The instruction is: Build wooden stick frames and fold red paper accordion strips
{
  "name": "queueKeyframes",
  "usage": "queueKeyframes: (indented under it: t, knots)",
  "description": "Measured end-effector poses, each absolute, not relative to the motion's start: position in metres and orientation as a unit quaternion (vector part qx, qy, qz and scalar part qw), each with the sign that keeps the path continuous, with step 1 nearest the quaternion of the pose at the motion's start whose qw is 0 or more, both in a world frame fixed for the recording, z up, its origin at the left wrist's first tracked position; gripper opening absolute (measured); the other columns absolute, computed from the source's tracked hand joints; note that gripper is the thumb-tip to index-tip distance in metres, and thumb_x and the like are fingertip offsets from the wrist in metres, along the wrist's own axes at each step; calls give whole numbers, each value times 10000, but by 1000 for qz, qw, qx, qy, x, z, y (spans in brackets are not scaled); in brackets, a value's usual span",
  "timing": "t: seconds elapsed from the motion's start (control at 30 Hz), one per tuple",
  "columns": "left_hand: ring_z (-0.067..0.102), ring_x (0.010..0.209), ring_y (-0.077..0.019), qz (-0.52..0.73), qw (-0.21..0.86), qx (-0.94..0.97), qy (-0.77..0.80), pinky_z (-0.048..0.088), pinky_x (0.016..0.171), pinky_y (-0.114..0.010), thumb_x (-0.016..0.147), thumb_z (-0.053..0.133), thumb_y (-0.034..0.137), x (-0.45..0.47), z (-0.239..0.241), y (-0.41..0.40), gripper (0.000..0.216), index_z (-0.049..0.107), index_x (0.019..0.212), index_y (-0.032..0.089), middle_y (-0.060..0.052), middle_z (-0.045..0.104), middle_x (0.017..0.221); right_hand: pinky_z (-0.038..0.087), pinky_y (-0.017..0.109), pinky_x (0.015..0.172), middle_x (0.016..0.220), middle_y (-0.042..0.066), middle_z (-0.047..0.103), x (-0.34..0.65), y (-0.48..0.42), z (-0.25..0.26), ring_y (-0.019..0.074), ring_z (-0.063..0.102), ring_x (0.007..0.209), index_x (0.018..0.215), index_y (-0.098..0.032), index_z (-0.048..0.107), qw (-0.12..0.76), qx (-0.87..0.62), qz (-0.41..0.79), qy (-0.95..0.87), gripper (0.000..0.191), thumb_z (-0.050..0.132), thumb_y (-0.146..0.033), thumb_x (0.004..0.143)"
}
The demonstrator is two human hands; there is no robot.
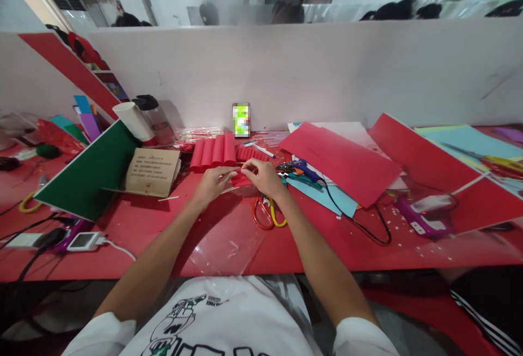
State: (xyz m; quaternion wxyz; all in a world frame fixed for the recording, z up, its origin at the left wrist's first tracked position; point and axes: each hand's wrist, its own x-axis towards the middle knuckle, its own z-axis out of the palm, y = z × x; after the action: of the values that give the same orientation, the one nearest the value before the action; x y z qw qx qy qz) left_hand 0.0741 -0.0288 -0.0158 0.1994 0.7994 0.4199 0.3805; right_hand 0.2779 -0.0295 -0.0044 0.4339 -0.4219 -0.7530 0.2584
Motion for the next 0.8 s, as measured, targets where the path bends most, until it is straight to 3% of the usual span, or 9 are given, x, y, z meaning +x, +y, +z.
queueKeyframes:
  t: [0.1, 0.4, 0.53, 0.8]
  knots:
    - [694, 832, -206, 354, 202, 805, 431, 486, 754, -287, 979, 542, 368, 76, -13, -32, 319, 743, 1154, 194, -100, 777, 1058, 474, 276, 681, 817, 22, 711, 278, -31, -3, 147, 608, 685, 870, -191, 680, 431, -414, 256, -760, 154, 612, -328, 885]
    - [660, 779, -190, 377, 288, 778, 411, 493, 712, -260, 920, 599, 453, 79, -7, -37, 345, 773, 915, 156, -56, 764, 874, 475, 280, 694, 830, 28, 727, 279, -32, -2, 155, 615, 717, 871, -187, 705, 425, -388, 281, -768, 151, 634, -321, 862]
    - [618, 708, -169, 394, 358, 733, 424, 525, 628, -258, 890, 605, 520, 82, -11, -36, 413, 757, 969, 145, -51, 726, 846, 498, 302, 739, 825, 39, 741, 282, -29, -3, 182, 662, 766, 840, -185, 721, 446, -399, 298, -744, 138, 665, -311, 837]
    - [578, 717, -150, 413, 418, 694, 416, 555, 638, -255, 901, 583, 510, 85, -12, -38, 386, 686, 1030, 161, -27, 621, 805, 504, 304, 733, 816, 43, 715, 278, -26, -5, 185, 659, 766, 823, -176, 663, 463, -402, 368, -699, 194, 648, -368, 840]
